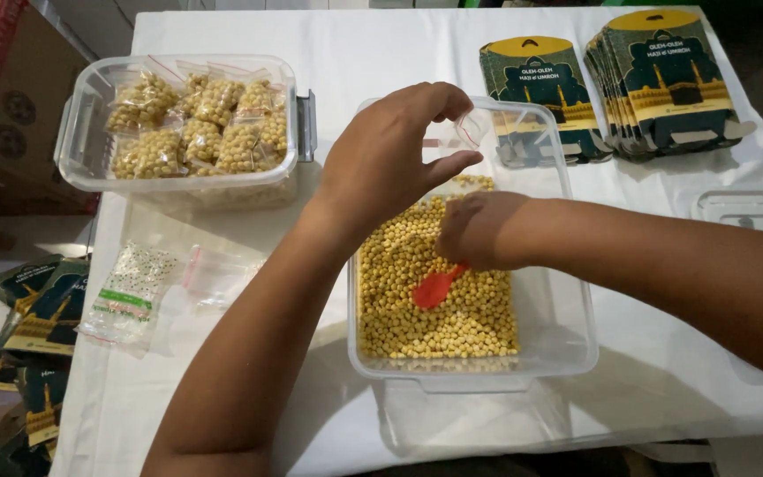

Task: Packing small yellow beads into plastic zip-lock bags using a spoon.

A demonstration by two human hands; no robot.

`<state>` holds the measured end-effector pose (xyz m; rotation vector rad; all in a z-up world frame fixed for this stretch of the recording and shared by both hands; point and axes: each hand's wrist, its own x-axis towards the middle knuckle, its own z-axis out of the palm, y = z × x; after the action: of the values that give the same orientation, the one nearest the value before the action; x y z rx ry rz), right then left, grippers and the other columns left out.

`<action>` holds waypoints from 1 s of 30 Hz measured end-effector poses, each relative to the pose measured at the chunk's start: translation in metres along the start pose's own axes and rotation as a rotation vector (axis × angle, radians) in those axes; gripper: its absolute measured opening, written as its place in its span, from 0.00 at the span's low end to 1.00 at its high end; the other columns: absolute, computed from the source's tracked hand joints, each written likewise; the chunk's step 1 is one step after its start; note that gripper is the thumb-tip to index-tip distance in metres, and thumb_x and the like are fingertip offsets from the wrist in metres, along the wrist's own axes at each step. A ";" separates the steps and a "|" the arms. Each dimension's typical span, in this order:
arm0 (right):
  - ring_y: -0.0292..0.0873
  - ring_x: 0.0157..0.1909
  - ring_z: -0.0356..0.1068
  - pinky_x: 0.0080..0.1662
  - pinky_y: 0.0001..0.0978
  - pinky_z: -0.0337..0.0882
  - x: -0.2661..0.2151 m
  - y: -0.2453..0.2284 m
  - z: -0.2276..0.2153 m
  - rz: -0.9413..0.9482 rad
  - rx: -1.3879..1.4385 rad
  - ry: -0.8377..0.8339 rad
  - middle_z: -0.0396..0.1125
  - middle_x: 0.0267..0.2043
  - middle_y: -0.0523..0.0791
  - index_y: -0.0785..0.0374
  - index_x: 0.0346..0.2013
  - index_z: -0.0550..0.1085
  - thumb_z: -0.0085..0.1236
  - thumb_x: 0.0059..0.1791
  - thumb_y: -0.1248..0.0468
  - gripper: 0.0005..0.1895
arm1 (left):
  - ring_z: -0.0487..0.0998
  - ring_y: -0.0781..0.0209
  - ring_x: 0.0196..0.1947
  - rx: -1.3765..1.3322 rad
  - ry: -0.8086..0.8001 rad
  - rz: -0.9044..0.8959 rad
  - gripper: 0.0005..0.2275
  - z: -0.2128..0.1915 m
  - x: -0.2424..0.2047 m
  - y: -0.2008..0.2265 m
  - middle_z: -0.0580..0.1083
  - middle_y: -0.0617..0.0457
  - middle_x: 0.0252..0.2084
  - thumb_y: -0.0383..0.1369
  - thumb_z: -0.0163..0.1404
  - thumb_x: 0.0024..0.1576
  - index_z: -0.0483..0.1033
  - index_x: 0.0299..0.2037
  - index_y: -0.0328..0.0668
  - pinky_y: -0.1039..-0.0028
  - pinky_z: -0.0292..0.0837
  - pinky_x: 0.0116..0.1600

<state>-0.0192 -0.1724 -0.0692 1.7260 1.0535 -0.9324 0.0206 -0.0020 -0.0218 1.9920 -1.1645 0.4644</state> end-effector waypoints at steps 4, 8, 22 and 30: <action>0.39 0.15 0.46 0.20 0.29 0.51 -0.022 0.001 -0.021 0.004 -0.355 -0.025 0.47 0.14 0.40 0.57 0.20 0.61 0.30 0.58 0.67 0.22 | 0.81 0.51 0.42 0.009 -0.014 -0.018 0.19 -0.002 0.001 0.002 0.79 0.49 0.45 0.38 0.66 0.55 0.73 0.49 0.39 0.62 0.73 0.41; 0.40 0.36 0.58 0.37 0.34 0.58 -0.070 0.012 -0.042 0.218 0.651 0.061 0.62 0.34 0.36 0.47 0.35 0.67 0.45 0.54 0.60 0.04 | 0.82 0.51 0.43 0.002 0.008 -0.002 0.19 0.000 -0.001 0.001 0.80 0.50 0.46 0.37 0.67 0.55 0.72 0.49 0.40 0.62 0.74 0.40; 0.46 0.39 0.64 0.44 0.42 0.65 -0.072 -0.012 0.003 0.087 0.568 0.205 0.71 0.33 0.39 0.51 0.30 0.76 0.48 0.50 0.65 0.09 | 0.83 0.51 0.43 -0.005 -0.024 -0.009 0.18 -0.004 0.000 0.006 0.80 0.51 0.46 0.36 0.65 0.56 0.71 0.50 0.41 0.63 0.74 0.39; 0.33 0.39 0.76 0.46 0.26 0.75 -0.118 0.008 -0.035 0.021 1.092 0.227 0.78 0.38 0.34 0.49 0.36 0.80 0.55 0.52 0.56 0.07 | 0.83 0.55 0.46 -0.065 -0.035 -0.022 0.17 -0.006 0.001 0.008 0.80 0.52 0.47 0.37 0.62 0.59 0.69 0.51 0.43 0.65 0.74 0.43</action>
<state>-0.0484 -0.1721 0.0509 2.7612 0.6595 -1.4697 0.0147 -0.0002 -0.0140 1.9618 -1.1637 0.3771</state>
